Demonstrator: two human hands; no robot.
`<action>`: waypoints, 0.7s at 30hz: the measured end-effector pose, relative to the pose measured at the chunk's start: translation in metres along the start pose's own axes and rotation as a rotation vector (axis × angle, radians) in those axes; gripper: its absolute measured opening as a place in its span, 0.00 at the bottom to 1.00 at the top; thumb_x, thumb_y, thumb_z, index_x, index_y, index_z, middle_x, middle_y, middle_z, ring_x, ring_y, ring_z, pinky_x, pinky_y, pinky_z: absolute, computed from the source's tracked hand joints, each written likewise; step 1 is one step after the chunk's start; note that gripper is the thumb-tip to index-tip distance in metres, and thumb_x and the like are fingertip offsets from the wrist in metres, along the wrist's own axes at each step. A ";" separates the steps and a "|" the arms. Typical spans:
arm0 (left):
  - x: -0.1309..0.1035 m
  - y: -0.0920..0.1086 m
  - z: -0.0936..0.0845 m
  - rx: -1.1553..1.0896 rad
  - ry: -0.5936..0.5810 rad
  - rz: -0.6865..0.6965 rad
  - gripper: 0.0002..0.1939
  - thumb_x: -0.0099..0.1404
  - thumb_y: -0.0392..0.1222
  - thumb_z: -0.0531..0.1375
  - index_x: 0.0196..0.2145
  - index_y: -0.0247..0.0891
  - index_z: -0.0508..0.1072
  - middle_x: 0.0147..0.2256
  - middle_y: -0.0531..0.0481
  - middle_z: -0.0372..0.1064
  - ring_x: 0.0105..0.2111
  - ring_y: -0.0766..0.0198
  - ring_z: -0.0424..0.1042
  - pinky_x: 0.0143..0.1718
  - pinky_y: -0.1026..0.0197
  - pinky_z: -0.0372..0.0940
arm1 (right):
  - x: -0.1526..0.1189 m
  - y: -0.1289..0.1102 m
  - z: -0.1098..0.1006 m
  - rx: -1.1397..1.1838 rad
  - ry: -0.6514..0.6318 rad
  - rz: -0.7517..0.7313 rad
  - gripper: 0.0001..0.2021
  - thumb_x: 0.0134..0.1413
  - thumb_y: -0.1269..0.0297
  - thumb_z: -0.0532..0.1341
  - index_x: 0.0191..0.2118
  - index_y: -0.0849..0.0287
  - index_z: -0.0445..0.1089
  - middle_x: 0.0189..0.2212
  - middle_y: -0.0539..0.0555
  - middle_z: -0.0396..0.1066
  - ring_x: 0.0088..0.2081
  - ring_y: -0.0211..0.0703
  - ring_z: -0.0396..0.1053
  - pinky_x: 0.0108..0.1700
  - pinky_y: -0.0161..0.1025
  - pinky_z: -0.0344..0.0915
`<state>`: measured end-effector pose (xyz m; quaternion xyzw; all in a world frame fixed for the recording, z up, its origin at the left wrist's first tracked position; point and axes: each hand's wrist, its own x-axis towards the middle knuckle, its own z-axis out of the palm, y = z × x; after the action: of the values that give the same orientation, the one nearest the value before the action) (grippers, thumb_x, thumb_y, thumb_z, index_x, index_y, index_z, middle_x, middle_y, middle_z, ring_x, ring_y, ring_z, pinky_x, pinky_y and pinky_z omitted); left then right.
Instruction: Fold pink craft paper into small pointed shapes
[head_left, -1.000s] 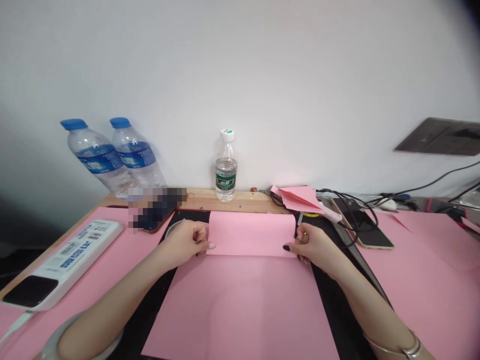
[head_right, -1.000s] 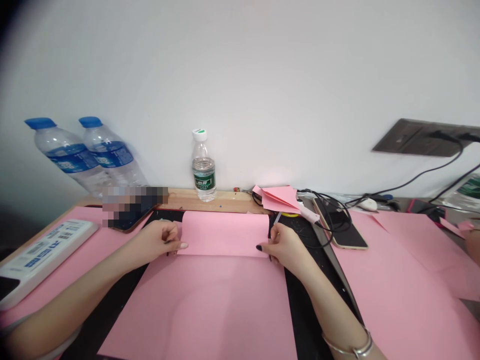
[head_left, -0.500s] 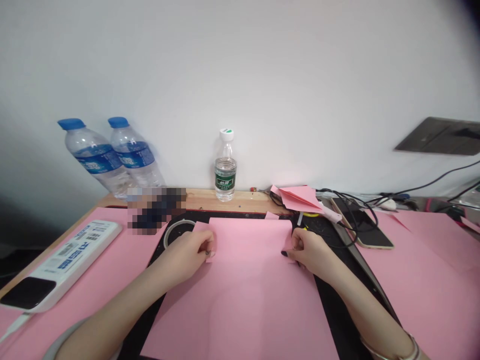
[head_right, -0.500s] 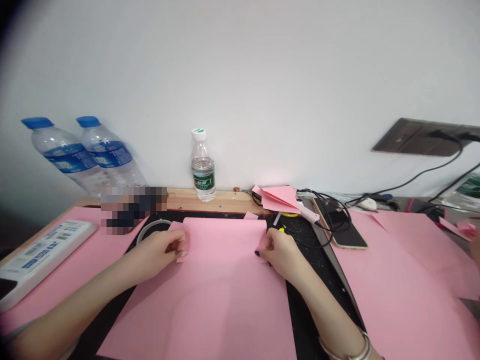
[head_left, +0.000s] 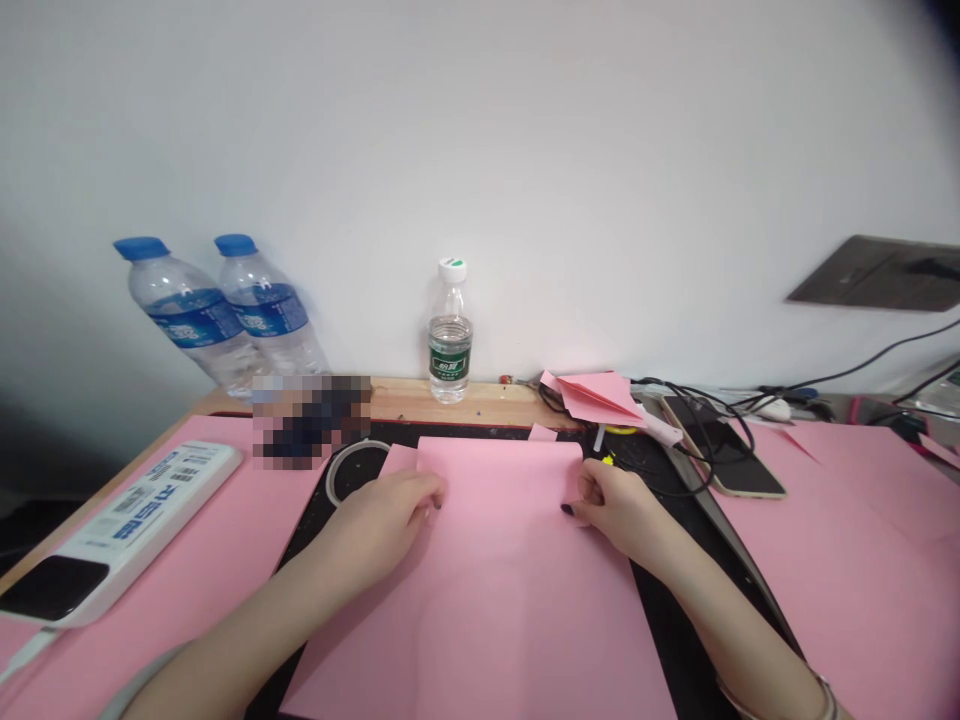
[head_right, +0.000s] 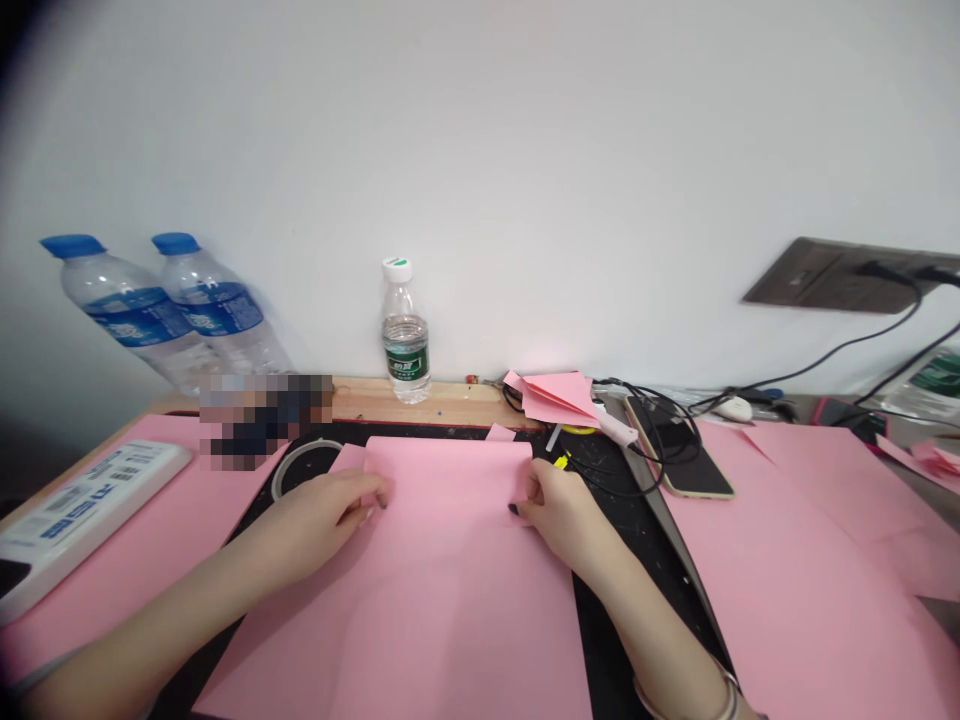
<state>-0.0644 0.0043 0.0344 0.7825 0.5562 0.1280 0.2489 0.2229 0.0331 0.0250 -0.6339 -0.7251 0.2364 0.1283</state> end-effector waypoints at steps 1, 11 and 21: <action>0.000 0.001 0.000 0.027 0.000 0.003 0.12 0.58 0.29 0.48 0.29 0.42 0.67 0.30 0.52 0.69 0.32 0.60 0.67 0.29 0.63 0.53 | 0.000 -0.001 -0.001 -0.014 -0.001 0.006 0.11 0.43 0.70 0.59 0.21 0.56 0.54 0.18 0.46 0.64 0.23 0.38 0.60 0.24 0.33 0.51; 0.000 0.007 0.012 0.118 0.035 0.183 0.17 0.55 0.24 0.47 0.34 0.39 0.69 0.37 0.49 0.67 0.38 0.59 0.66 0.38 0.59 0.61 | -0.001 0.005 -0.003 -0.027 -0.007 0.017 0.09 0.44 0.67 0.60 0.23 0.56 0.58 0.20 0.47 0.66 0.24 0.40 0.63 0.25 0.33 0.53; 0.009 0.003 0.029 0.239 -0.094 0.597 0.25 0.59 0.31 0.51 0.54 0.38 0.62 0.55 0.44 0.63 0.56 0.53 0.59 0.55 0.48 0.53 | 0.005 0.010 -0.001 0.026 -0.029 0.086 0.08 0.42 0.66 0.62 0.27 0.56 0.60 0.21 0.48 0.67 0.24 0.40 0.64 0.24 0.33 0.54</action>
<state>-0.0450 0.0043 0.0104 0.9398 0.3011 0.0930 0.1320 0.2313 0.0386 0.0201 -0.6592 -0.6959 0.2602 0.1160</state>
